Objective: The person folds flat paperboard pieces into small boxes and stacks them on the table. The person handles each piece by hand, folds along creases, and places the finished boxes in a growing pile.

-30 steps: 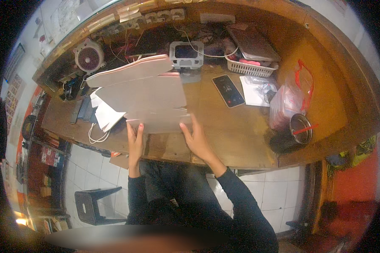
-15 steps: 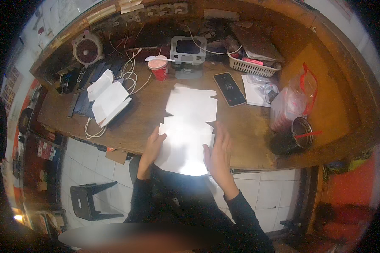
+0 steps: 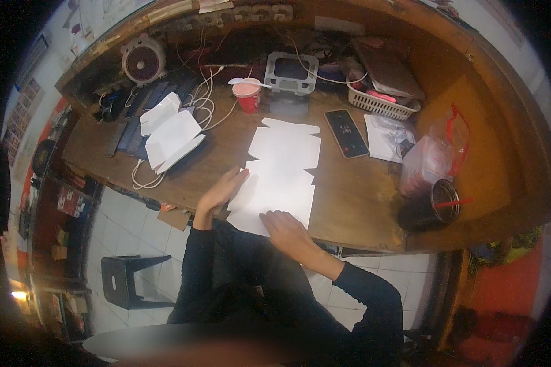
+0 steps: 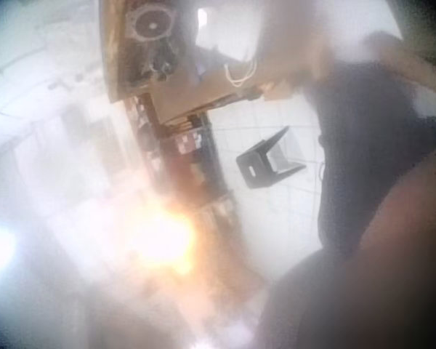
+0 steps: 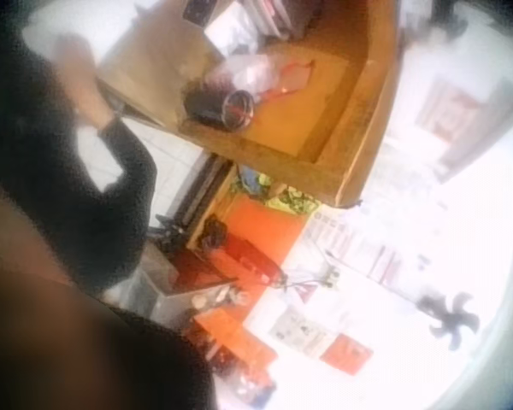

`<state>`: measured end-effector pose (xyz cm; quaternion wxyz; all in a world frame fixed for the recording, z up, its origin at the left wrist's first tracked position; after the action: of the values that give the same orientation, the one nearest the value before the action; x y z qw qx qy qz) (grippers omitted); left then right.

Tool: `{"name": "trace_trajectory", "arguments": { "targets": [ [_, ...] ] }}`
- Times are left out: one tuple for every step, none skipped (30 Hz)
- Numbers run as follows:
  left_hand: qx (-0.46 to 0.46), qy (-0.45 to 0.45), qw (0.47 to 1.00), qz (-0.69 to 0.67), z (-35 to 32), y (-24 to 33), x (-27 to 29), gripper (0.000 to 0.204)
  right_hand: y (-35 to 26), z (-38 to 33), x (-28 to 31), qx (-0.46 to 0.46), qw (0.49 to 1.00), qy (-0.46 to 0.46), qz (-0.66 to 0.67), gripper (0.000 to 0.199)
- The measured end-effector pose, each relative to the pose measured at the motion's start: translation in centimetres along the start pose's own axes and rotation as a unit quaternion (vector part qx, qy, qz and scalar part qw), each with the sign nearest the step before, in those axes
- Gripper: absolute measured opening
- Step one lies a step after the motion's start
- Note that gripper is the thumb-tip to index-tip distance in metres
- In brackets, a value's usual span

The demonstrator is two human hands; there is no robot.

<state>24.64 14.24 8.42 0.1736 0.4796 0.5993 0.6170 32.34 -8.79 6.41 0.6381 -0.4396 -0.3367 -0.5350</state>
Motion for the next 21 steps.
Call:
{"name": "trace_trajectory", "arguments": {
  "targets": [
    [0.027, -0.019, 0.999, 0.006, -0.1, 0.7, 0.4, 0.054, 0.1, 0.4, 0.3, 0.014, 1.000, -0.004, 0.018, 0.042],
    [0.049, -0.024, 0.998, 0.009, -0.3, 1.5, 0.7, 0.056, 0.7, 0.8, 0.7, 0.010, 0.999, 0.009, 0.050, 0.036],
    [0.060, 0.040, 0.995, 0.070, -0.7, 2.3, 0.9, 0.053, 1.3, 1.5, 1.2, 0.009, 0.996, 0.021, 0.088, 0.031],
    [0.067, 0.117, 0.982, 0.129, -1.2, 3.1, 0.7, 0.050, 2.2, 2.4, 1.6, 0.014, 0.992, 0.032, 0.124, 0.028],
    [0.074, 0.194, 0.960, 0.187, -1.6, 3.7, 0.3, 0.047, 3.6, 3.4, 1.8, -0.062, 0.976, -0.045, 0.204, 0.028],
    [-0.010, 0.198, 0.959, 0.203, -1.9, 4.4, -0.3, 0.043, 5.1, 4.6, 1.7, -0.134, 0.942, -0.123, 0.282, 0.029],
    [-0.091, 0.198, 0.951, 0.218, -2.1, 4.8, -1.1, 0.039, 6.0, 5.5, 1.4, -0.235, 0.885, -0.215, 0.341, 0.031],
    [-0.203, 0.220, 0.928, 0.222, -2.0, 5.0, -2.2, 0.036, 6.4, 6.2, 1.3, -0.181, 0.908, -0.200, 0.321, 0.036],
    [-0.297, 0.179, 0.922, 0.172, -1.7, 4.9, -3.3, 0.032, 6.8, 6.9, 1.0, -0.156, 0.925, -0.197, 0.285, 0.041],
    [-0.315, 0.123, 0.924, 0.181, -1.3, 4.5, -4.6, 0.034, 7.2, 7.0, 0.9, -0.173, 0.922, -0.259, 0.231, 0.038],
    [-0.292, 0.110, 0.927, 0.207, -0.6, 4.0, -5.4, 0.035, 7.1, 7.2, 0.7, -0.183, 0.923, -0.248, 0.233, 0.038],
    [-0.288, 0.102, 0.924, 0.231, 0.0, 3.4, -6.0, 0.037, 7.0, 7.0, 0.8, -0.169, 0.930, -0.206, 0.253, 0.039],
    [-0.265, 0.075, 0.926, 0.259, 0.6, 2.8, -6.6, 0.038, 6.7, 6.9, 0.8, -0.161, 0.931, -0.176, 0.276, 0.040],
    [-0.262, 0.077, 0.937, 0.216, 0.8, 2.2, -7.0, 0.043, 6.5, 6.5, 1.0, -0.177, 0.917, -0.128, 0.334, 0.039],
    [-0.297, 0.104, 0.922, 0.224, 1.2, 1.8, -7.3, 0.044, 6.4, 6.3, 1.1, -0.198, 0.904, -0.117, 0.359, 0.039],
    [-0.303, 0.113, 0.918, 0.232, 1.3, 1.4, -7.6, 0.045, 6.2, 6.0, 1.2, -0.221, 0.889, -0.111, 0.385, 0.040],
    [-0.306, 0.122, 0.913, 0.239, 1.3, 1.1, -7.8, 0.045, 6.1, 5.6, 1.1, -0.275, 0.865, -0.118, 0.402, 0.041],
    [-0.308, 0.112, 0.920, 0.216, 1.4, 0.9, -7.9, 0.048, 6.0, 5.5, 0.9, -0.301, 0.862, -0.149, 0.379, 0.042],
    [-0.284, 0.099, 0.922, 0.243, 1.4, 0.7, -8.2, 0.049, 5.7, 5.5, 0.7, -0.257, 0.934, -0.095, 0.228, 0.041],
    [-0.277, 0.100, 0.917, 0.269, 1.5, 0.7, -8.3, 0.050, 5.4, 5.6, 0.4, -0.232, 0.970, -0.031, 0.063, 0.040],
    [-0.281, 0.099, 0.907, 0.298, 1.5, 0.7, -8.6, 0.051, 5.1, 5.7, -0.1, -0.214, 0.972, -0.009, -0.094, 0.039]
  ]
}}
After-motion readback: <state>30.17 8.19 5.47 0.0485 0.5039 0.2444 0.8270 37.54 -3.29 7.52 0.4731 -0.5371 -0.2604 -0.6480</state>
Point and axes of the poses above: each hand's wrist, its own z-axis towards the middle knuckle, its own x-axis out of the back of the hand, y = z × x, the point moved 1 cm from there along z, towards the middle knuckle, and after that the axes turned 9 degrees about -z, right-handed, at the moved point
